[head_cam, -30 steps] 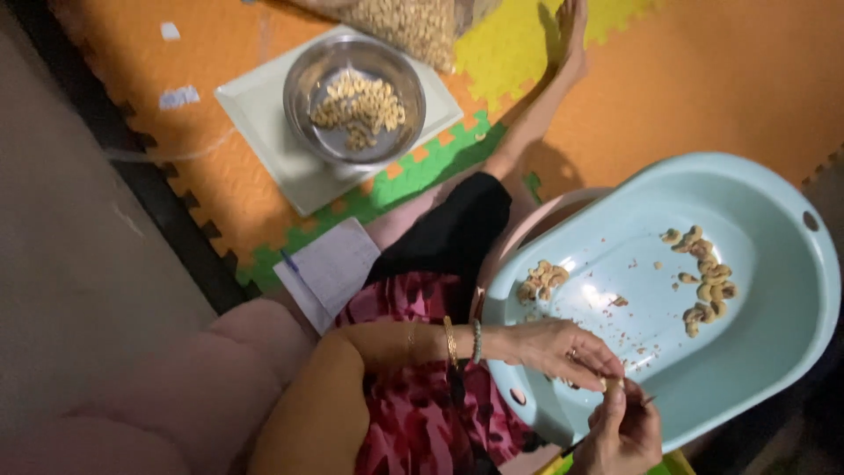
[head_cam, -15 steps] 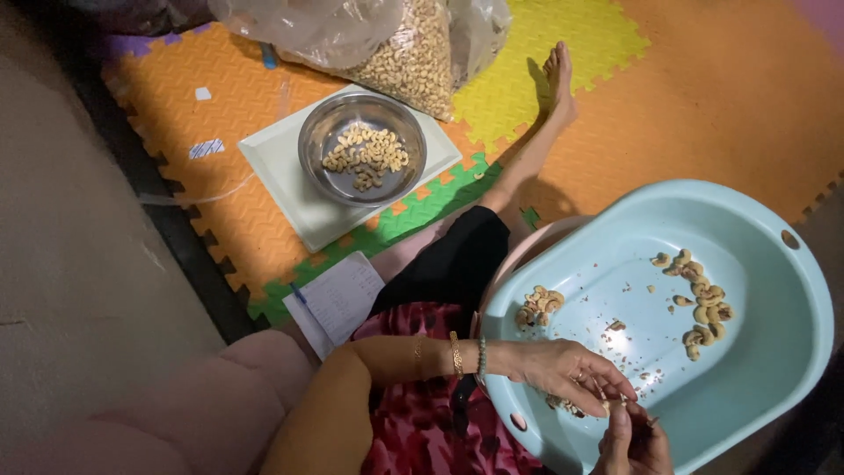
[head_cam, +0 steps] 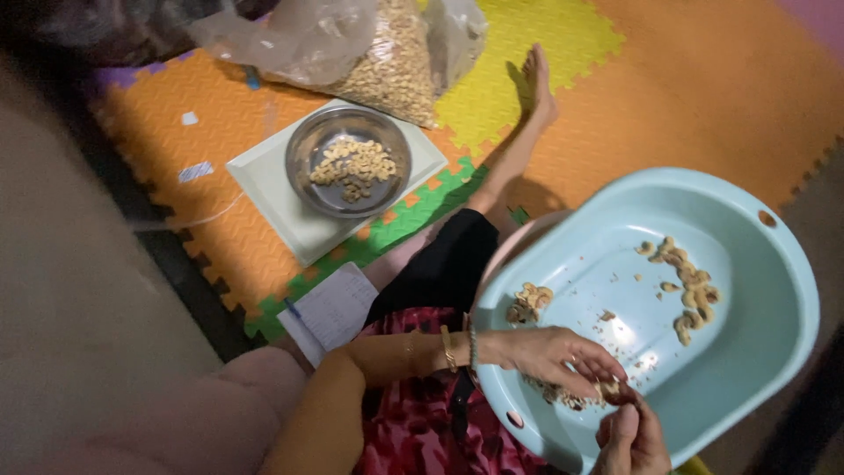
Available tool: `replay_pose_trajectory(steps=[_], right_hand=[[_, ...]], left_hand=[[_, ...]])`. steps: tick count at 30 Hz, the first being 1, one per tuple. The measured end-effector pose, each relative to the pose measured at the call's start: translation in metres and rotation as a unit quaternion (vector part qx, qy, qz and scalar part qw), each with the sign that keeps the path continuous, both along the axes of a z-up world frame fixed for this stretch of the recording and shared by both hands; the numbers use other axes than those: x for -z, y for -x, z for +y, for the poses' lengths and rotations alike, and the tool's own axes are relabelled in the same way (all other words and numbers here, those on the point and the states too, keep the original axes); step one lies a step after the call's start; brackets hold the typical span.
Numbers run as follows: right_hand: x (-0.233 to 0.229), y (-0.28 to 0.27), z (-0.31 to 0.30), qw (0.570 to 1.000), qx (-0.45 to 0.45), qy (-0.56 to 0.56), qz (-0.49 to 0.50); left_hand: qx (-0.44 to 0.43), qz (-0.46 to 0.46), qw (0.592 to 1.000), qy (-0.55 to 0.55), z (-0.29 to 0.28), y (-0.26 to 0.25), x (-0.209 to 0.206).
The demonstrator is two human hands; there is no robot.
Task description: Manually peeling the skin off cashew nuts and placing them in a bowl.
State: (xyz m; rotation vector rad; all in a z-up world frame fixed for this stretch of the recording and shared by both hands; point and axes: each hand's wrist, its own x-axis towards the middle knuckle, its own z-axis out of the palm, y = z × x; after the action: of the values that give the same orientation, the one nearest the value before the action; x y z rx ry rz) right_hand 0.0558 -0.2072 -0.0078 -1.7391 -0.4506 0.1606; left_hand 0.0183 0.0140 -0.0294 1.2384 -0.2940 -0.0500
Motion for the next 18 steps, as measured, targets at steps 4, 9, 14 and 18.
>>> replay_pose_trajectory(steps=[4, 9, 14, 18], right_hand=[[-0.040, 0.017, 0.017, 0.994, 0.061, -0.013, 0.086], [-0.057, 0.018, 0.023, 0.997, 0.031, 0.057, 0.045], [-0.078, 0.022, 0.033, 0.995, 0.027, 0.093, 0.026], [-0.079, 0.020, 0.032, 0.996, -0.010, 0.086, 0.008]], left_hand=[[0.036, -0.005, 0.999, 0.018, 0.020, -0.006, -0.010], [-0.011, 0.014, 0.999, 0.039, 0.046, -0.003, -0.051], [-0.003, 0.018, 1.000, -0.009, 0.048, -0.006, -0.083], [0.009, 0.057, 0.997, -0.048, 0.045, -0.013, -0.085]])
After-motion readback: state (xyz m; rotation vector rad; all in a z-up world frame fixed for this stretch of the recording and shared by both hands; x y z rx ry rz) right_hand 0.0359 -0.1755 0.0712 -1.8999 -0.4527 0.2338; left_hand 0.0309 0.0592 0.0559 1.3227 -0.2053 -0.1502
